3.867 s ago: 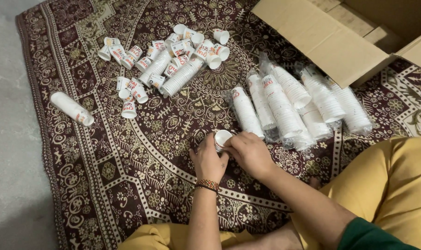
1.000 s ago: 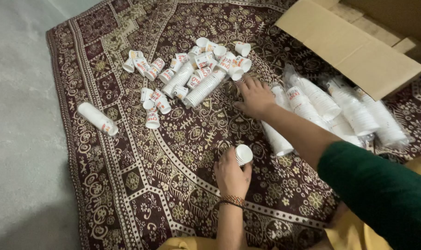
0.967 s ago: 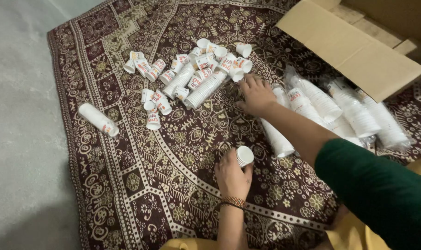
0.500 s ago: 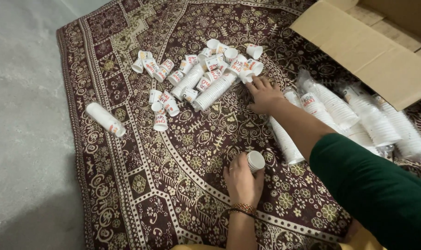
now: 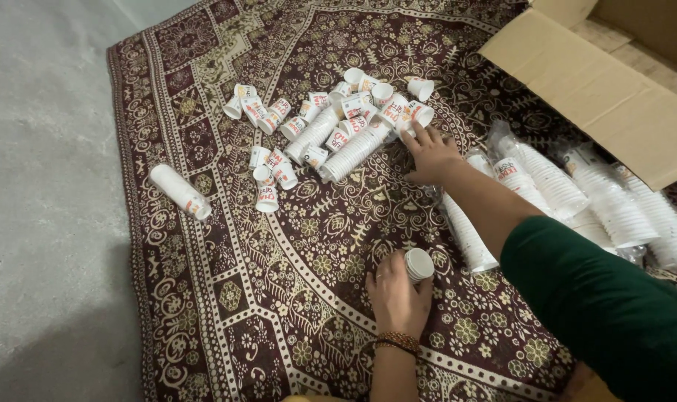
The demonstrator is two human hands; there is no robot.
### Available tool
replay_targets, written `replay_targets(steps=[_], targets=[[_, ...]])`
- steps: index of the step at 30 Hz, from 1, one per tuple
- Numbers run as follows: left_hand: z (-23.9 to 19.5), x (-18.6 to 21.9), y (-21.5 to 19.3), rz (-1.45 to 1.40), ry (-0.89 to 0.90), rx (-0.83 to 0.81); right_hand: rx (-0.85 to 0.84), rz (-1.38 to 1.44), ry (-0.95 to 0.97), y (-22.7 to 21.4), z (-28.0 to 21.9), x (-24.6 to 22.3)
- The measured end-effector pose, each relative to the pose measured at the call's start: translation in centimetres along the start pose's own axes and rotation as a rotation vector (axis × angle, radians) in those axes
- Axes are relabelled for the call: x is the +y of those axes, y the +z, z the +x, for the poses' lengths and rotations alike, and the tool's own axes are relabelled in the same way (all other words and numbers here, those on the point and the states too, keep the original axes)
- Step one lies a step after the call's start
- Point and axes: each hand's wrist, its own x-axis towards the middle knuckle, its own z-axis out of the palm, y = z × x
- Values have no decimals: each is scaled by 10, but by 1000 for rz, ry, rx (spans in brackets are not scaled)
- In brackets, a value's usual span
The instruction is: Sorting and stacking paper cups on a patterned rug.
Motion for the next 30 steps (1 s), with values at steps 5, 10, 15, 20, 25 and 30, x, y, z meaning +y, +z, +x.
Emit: replay_targets(steps=[5,10,15,20,25,30], targets=[[-2,-1,0,-17,31,28,-34,55,12,-6,-12,-4],[-1,-1,-1,2,24,12,13,21,6,-10,-11,-1],[-1,-3,1,-22,35,33,31,29,21,-1,-9,5],[0,-7,4,5,61,55,149,57,11,15,0,15],[3,-12,9,24,93,101,392,-38,-89,29,0,31],[2,-12,8,25,111,135,559,-69,-209,21,-22,36]])
